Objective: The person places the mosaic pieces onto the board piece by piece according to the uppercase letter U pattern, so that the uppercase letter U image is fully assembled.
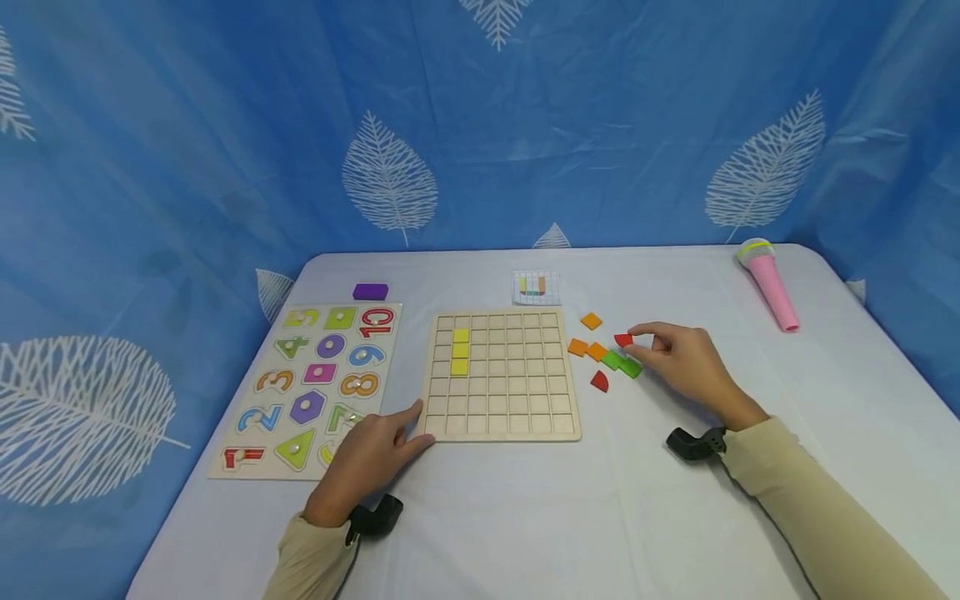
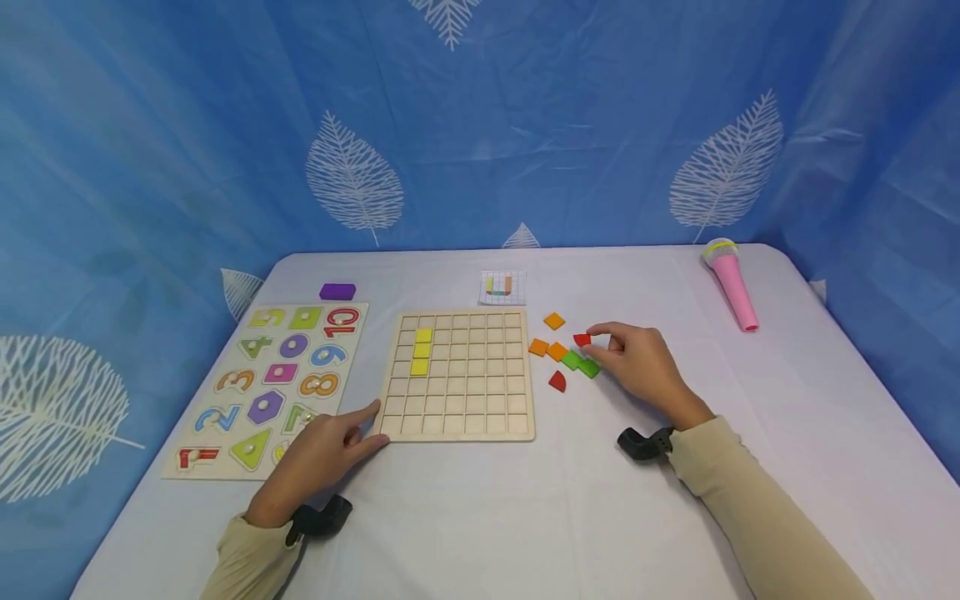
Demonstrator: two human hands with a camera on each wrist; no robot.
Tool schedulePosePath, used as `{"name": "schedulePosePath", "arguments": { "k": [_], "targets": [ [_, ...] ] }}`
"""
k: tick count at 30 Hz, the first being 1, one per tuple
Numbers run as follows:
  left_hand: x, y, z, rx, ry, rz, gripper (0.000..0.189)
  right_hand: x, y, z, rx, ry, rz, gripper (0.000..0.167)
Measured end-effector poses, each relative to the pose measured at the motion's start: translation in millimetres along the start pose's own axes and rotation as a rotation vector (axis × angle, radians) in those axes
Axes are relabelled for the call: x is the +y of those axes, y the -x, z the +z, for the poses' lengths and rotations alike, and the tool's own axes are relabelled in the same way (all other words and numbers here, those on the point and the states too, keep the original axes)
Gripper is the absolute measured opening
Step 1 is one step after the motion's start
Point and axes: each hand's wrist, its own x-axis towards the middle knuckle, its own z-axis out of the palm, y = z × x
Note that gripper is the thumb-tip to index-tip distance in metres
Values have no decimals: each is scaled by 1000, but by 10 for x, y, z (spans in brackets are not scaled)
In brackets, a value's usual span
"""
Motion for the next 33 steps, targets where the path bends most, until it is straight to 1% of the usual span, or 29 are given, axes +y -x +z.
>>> {"name": "schedulePosePath", "arguments": {
  "k": [4,11,15,19,25,28,33],
  "targets": [
    [-1,6,7,1,1,3,59,-120,-24,54,11,-24,-24,26],
    [-9,12,19,4,-3,2,60,-381,-97,129,-23,-88,1,29],
    [-13,2,19,5,-9,2,60,-503,-143,206,-30,-128,-30,29],
    [-8,-3,17,3,-12,2,60,-608,-166,335,-42,-166,-66,26],
    [-4,8,18,0,-10,-6,61,-789,-132,570,-113,-227,-96,24],
    [-4,6,11,6,-9,2,60,-877,-129,669,-141,-250,-118,21],
    [-3,-5,5,4,-8,3,60,-1027,-148,807,-170,-265,-146,20]
  ]
}}
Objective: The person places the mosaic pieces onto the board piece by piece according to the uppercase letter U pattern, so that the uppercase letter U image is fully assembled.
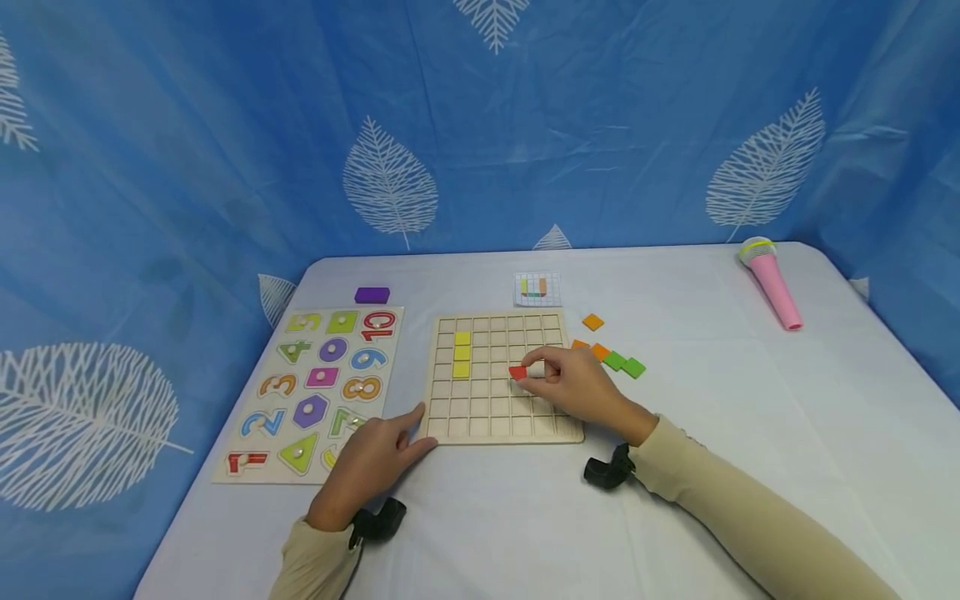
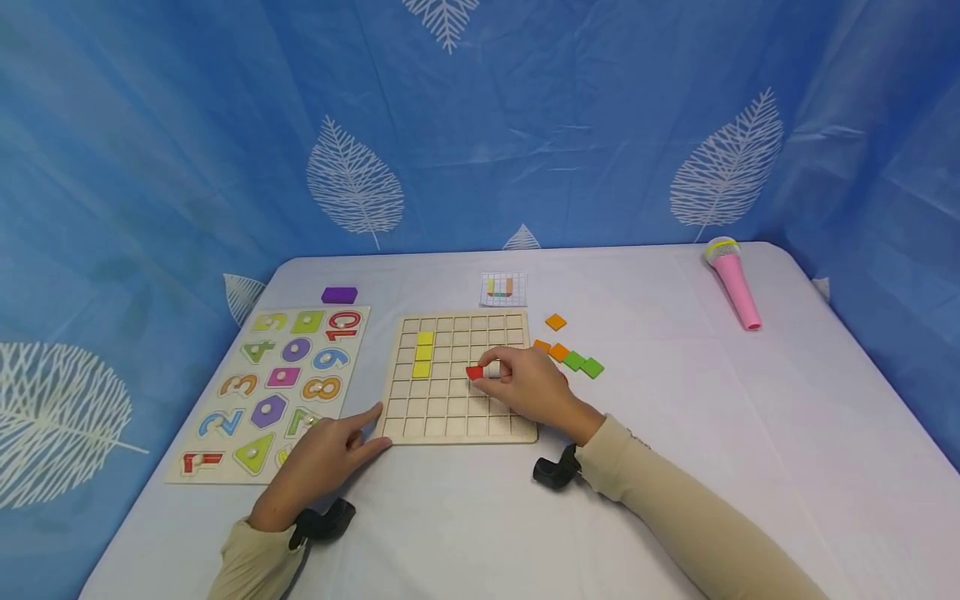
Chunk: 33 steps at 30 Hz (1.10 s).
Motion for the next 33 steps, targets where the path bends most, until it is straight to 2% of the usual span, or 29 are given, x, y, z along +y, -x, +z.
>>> {"name": "schedulePosePath", "arguments": {
  "k": [8,17,27,33],
  "targets": [
    [8,10,7,-5,-4,-3,61,-188,-59,233,-49,-52,-5,22],
    [7,0,-3,1,-9,12,58,-303,-180,461,-40,-41,-30,20],
    [11,-7,-14,-6,-21,13,57,-317,-281,619,-52,27,-74,21],
    [8,-6,-12,-11,-8,4,58,-321,-325,690,-59,106,-72,20]
  ]
}}
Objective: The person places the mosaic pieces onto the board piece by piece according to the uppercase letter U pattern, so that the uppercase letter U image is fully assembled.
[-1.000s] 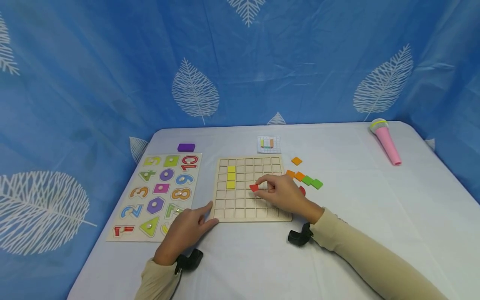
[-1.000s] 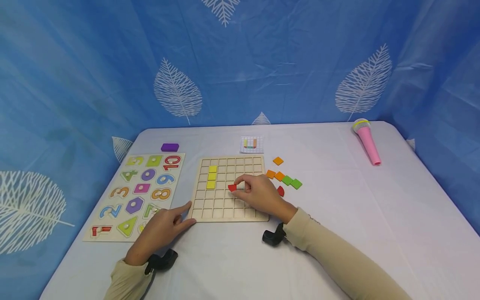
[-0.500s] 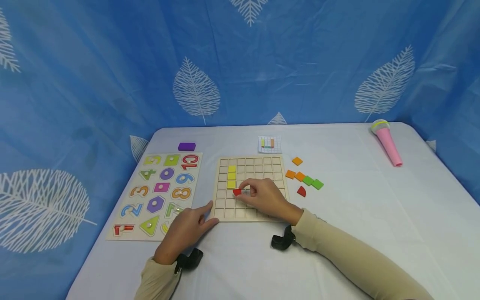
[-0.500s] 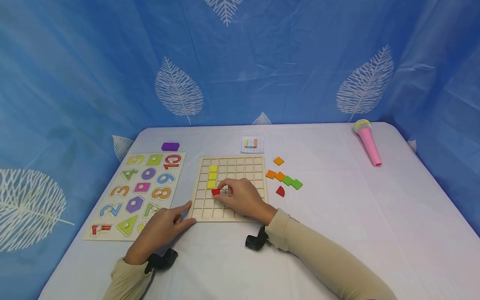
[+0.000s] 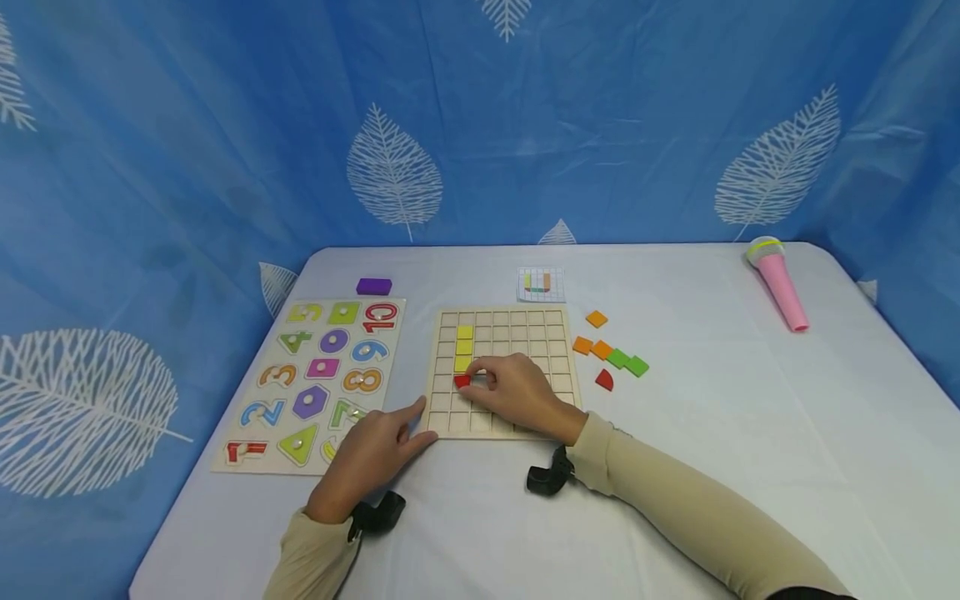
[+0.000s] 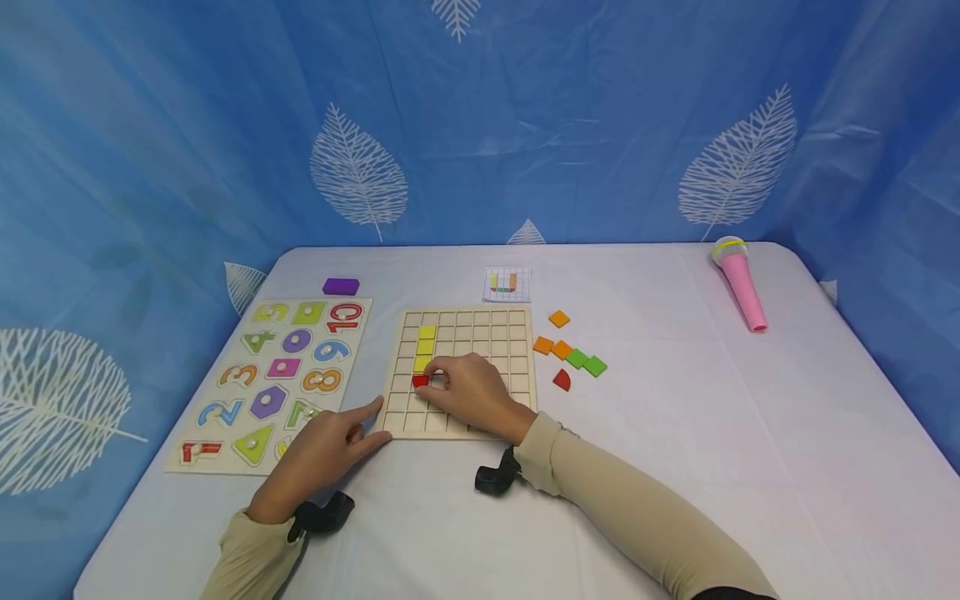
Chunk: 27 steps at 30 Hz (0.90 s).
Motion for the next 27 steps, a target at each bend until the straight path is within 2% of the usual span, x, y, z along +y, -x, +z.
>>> {"name": "schedulePosePath", "arguments": {
  "k": [20,27],
  "targets": [
    [-4,-15,-10,-13,-2,-16,61,-10,-2,33,18,61,-3,29],
    [12,-4,-18,-7,4,-11,59,1,4,40,35,68,-15,26]
  ]
}}
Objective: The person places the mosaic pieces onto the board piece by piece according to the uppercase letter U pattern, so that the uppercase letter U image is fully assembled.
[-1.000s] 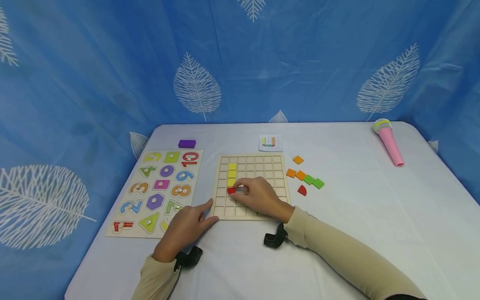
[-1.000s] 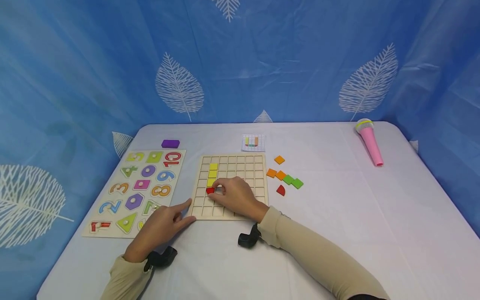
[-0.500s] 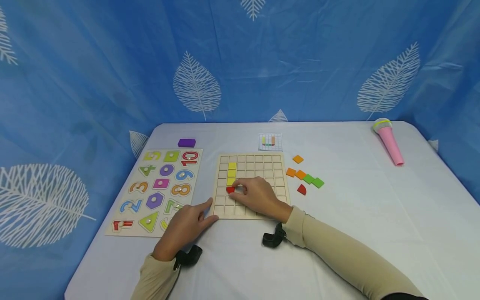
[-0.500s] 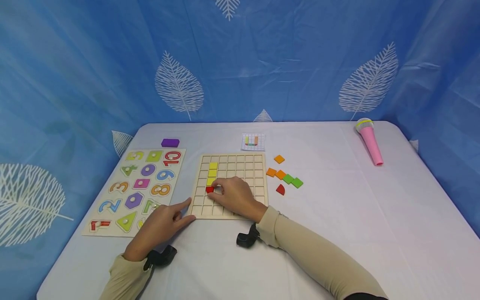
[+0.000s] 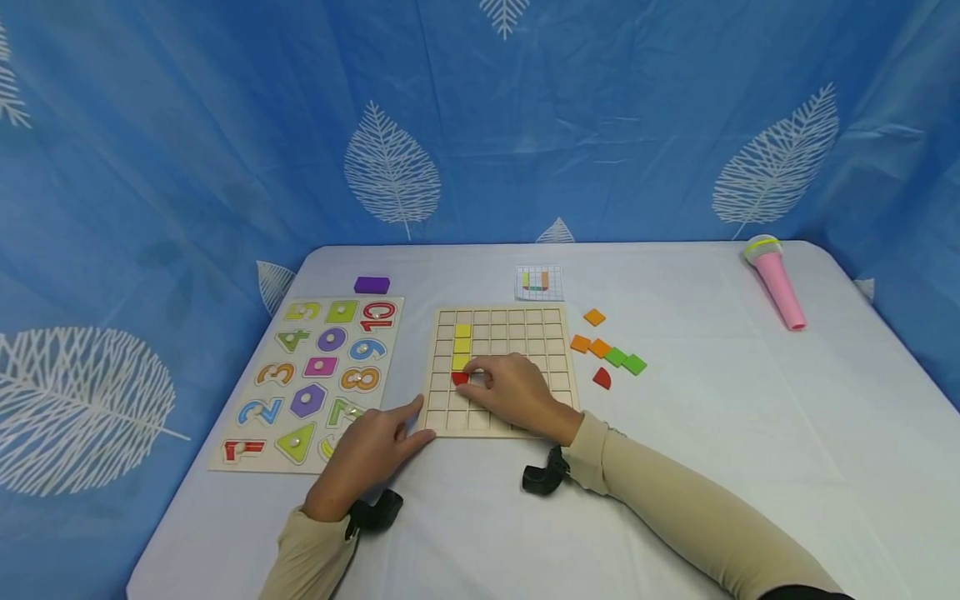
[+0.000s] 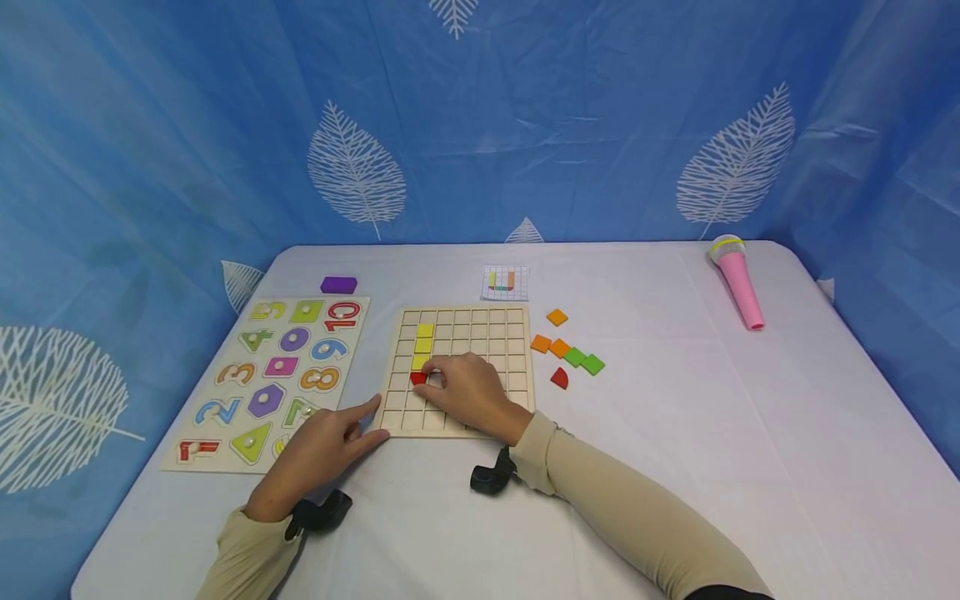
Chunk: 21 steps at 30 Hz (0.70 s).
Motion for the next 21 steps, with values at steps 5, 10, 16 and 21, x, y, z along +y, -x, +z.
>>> {"name": "schedulePosePath", "arguments": {
  "k": [5,10,16,21],
  "targets": [
    [-4,3,-1,7,-3,9,58,-8,7,-6,8,-5,-6,24],
    [2,6,-6,9,-10,10,59,-14,3,-20,5,-12,0,24],
    [5,9,-6,8,-11,13,59,-16,19,-26,10,-11,5,23],
    [7,7,3,9,-10,14,59,-14,49,-36,14,7,6,23]
  ]
}}
